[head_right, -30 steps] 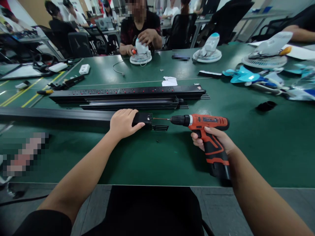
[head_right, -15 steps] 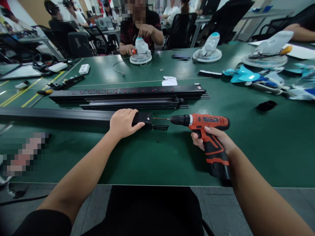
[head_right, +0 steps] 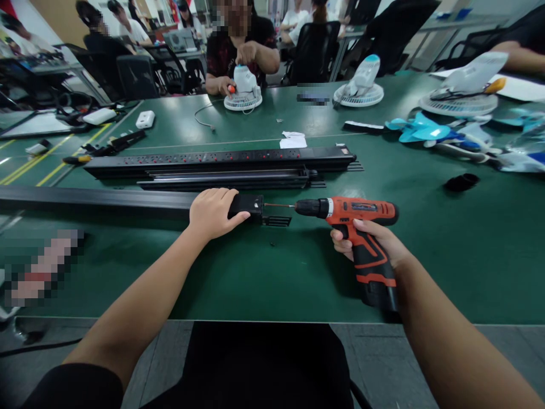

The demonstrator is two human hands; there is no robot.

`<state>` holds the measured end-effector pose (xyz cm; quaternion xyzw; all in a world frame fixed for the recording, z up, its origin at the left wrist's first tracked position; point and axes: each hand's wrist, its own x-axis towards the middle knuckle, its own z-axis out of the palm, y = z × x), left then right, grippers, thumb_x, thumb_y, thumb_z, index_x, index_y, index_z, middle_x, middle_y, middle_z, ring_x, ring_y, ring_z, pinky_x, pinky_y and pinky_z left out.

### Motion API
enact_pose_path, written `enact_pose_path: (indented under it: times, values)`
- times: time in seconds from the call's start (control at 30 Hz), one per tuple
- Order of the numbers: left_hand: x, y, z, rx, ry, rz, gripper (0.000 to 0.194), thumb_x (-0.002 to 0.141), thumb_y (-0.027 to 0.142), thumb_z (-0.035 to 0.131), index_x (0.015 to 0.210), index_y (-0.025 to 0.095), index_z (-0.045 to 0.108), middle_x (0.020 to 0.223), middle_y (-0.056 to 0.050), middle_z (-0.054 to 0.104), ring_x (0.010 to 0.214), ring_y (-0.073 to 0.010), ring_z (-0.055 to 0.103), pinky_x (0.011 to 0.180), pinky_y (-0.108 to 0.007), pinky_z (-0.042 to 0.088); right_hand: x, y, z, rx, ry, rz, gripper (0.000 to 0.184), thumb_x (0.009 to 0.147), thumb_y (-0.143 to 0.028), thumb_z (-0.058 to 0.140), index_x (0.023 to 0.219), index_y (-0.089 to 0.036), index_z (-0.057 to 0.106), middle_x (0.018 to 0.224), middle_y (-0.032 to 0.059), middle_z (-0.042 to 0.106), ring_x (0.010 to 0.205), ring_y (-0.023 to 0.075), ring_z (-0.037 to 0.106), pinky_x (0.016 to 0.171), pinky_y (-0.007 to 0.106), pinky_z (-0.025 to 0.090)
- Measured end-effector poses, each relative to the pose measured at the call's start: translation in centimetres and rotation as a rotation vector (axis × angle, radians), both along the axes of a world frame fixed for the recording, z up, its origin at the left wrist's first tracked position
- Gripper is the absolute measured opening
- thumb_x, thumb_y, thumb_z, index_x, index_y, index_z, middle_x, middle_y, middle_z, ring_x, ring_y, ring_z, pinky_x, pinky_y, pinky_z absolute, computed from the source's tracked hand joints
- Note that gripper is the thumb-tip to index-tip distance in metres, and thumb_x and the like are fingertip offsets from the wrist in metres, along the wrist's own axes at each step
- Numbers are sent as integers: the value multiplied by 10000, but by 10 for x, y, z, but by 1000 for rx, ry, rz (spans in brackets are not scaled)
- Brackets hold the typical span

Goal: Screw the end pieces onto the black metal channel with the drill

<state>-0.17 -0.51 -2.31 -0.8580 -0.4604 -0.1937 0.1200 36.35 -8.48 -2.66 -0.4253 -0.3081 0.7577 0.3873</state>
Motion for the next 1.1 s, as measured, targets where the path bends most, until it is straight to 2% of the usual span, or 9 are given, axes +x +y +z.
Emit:
enact_pose_path:
  times: [0.77, 1.1]
  values:
    - [3, 0, -1, 27, 16, 23, 642, 959, 717, 434, 1133, 160, 701, 1008, -132, 737, 973, -326, 690, 880, -461, 496, 4, 1, -4, 28, -10, 10, 327, 670, -473, 539, 904, -248, 507, 709, -14, 501, 519, 80, 374, 416, 193, 376]
    - [3, 0, 1, 57, 20, 14, 643, 959, 710, 438, 1098, 144, 710, 996, -134, 746, 927, -323, 694, 834, -456, 507, 8, 1, -8, -15, 71, 27, 321, 681, -441, 545, 921, -228, 535, 718, -11, 499, 544, 76, 373, 407, 166, 369]
